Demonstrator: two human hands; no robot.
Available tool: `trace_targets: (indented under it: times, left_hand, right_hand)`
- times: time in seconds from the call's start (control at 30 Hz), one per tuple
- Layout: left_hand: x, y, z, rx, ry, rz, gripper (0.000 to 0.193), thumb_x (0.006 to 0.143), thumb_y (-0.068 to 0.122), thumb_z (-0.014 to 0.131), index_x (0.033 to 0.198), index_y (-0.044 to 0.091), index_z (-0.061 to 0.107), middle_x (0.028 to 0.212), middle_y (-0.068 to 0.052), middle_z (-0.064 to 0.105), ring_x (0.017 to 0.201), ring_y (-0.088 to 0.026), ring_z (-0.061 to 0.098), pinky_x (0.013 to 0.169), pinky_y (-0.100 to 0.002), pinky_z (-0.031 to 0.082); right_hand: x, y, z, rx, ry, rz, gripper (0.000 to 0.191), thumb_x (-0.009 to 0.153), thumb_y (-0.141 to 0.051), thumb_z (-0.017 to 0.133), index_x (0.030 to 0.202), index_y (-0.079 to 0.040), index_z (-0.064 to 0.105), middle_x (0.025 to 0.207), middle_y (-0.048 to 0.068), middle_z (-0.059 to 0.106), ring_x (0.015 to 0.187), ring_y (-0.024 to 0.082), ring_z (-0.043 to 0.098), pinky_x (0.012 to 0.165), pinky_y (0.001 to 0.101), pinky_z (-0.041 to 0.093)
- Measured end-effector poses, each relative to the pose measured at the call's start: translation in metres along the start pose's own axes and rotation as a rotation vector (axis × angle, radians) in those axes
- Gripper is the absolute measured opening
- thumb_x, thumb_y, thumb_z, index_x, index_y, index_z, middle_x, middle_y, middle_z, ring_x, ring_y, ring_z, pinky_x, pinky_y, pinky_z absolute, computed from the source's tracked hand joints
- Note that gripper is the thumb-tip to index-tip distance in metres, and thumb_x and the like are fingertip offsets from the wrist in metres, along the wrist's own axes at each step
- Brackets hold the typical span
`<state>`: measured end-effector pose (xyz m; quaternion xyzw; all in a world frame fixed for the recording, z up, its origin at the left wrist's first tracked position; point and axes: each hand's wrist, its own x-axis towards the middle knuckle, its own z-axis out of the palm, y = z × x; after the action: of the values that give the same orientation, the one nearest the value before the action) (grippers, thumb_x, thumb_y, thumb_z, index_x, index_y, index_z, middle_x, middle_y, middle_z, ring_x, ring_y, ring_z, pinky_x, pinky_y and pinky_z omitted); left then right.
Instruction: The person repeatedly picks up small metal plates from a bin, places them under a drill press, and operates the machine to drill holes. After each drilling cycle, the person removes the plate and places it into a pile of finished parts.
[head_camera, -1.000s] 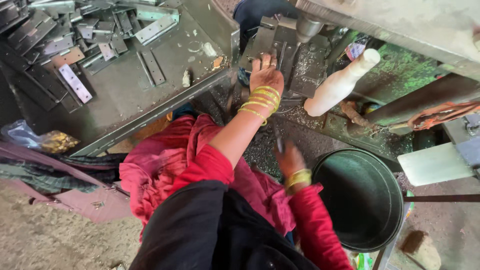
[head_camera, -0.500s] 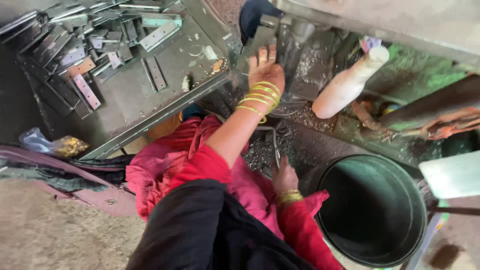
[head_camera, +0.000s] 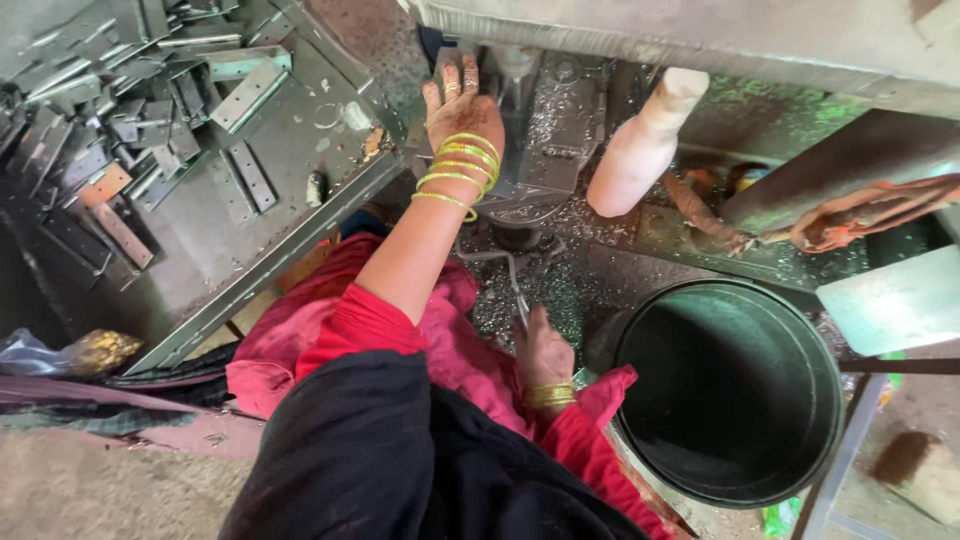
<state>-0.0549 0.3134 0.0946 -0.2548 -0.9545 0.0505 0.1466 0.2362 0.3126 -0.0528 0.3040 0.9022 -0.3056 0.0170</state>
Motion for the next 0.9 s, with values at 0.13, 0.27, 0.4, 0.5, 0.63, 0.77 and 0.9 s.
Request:
trace_targets:
  times: [0.13,0.27,0.4,0.5,0.63,0.77,0.9]
  left_hand:
    - [-0.004,-0.002,-0.007,-0.100,-0.053,-0.013,0.030,0.096,0.021,0.054,0.111,0.012,0.078,0.164,-0.010,0.038,0.149,-0.033,0.031,0.115,-0.052,0.027]
    - [-0.028,-0.018,-0.023,-0.270,-0.005,-0.022,0.034,0.084,0.021,0.062,0.115,0.016,0.074,0.157,-0.013,0.041,0.142,-0.037,0.032,0.109,-0.056,0.027]
    - [-0.067,-0.067,-0.018,-0.528,0.153,-0.079,0.040,0.079,0.027,0.070,0.118,0.016,0.072,0.144,-0.010,0.057,0.137,-0.036,0.044,0.109,-0.054,0.035]
    - [-0.087,-0.138,0.006,-0.258,0.275,-0.196,0.045,0.072,0.035,0.073,0.112,0.013,0.074,0.128,-0.026,0.061,0.125,-0.046,0.051,0.101,-0.064,0.037]
    - [-0.092,-0.234,0.045,-0.127,0.114,-0.703,0.062,0.076,0.046,0.076,0.123,0.008,0.065,0.133,-0.022,0.059,0.128,-0.042,0.050,0.103,-0.059,0.040]
    - [-0.090,-0.272,0.060,-0.177,-0.035,-0.862,0.081,0.079,0.058,0.079,0.134,0.003,0.056,0.138,-0.018,0.057,0.132,-0.039,0.049,0.104,-0.055,0.042]
    - [-0.093,-0.280,0.054,-0.295,-0.173,-0.898,0.090,0.069,0.051,0.088,0.138,0.007,0.051,0.144,-0.016,0.051,0.135,-0.038,0.045,0.102,-0.053,0.042]
  right_hand:
    - [0.015,0.031,0.041,0.003,0.132,-0.098,0.037,0.095,-0.031,0.063,0.122,-0.008,0.053,0.074,0.022,0.071,0.066,0.044,0.070,0.057,0.0543,0.054]
    - [0.019,0.047,0.043,-0.024,0.109,-0.068,0.038,0.094,-0.038,0.066,0.117,-0.009,0.056,0.084,0.024,0.072,0.079,0.047,0.070,0.069,0.0569,0.054]
    - [0.014,0.028,-0.013,-0.127,0.333,-0.173,0.053,0.090,-0.040,0.070,0.130,-0.008,0.056,0.122,0.024,0.067,0.113,0.049,0.064,0.093,0.0578,0.052]
    - [0.013,-0.007,-0.077,-0.301,0.770,-0.444,0.066,0.094,-0.037,0.075,0.141,0.005,0.055,0.143,0.029,0.055,0.131,0.050,0.055,0.104,0.0546,0.048]
    - [0.010,-0.066,-0.145,0.012,0.677,-0.452,0.033,0.106,-0.026,0.072,0.133,-0.008,0.065,0.125,0.017,0.063,0.115,0.042,0.063,0.093,0.0510,0.050]
    - [0.003,-0.104,-0.171,-0.076,0.679,-0.478,0.027,0.102,-0.024,0.075,0.123,-0.010,0.068,0.117,0.015,0.063,0.105,0.038,0.064,0.084,0.0503,0.049]
    - [0.001,-0.111,-0.172,-0.148,0.653,-0.452,0.025,0.101,-0.023,0.075,0.121,-0.010,0.069,0.114,0.013,0.064,0.101,0.035,0.066,0.082,0.0487,0.049]
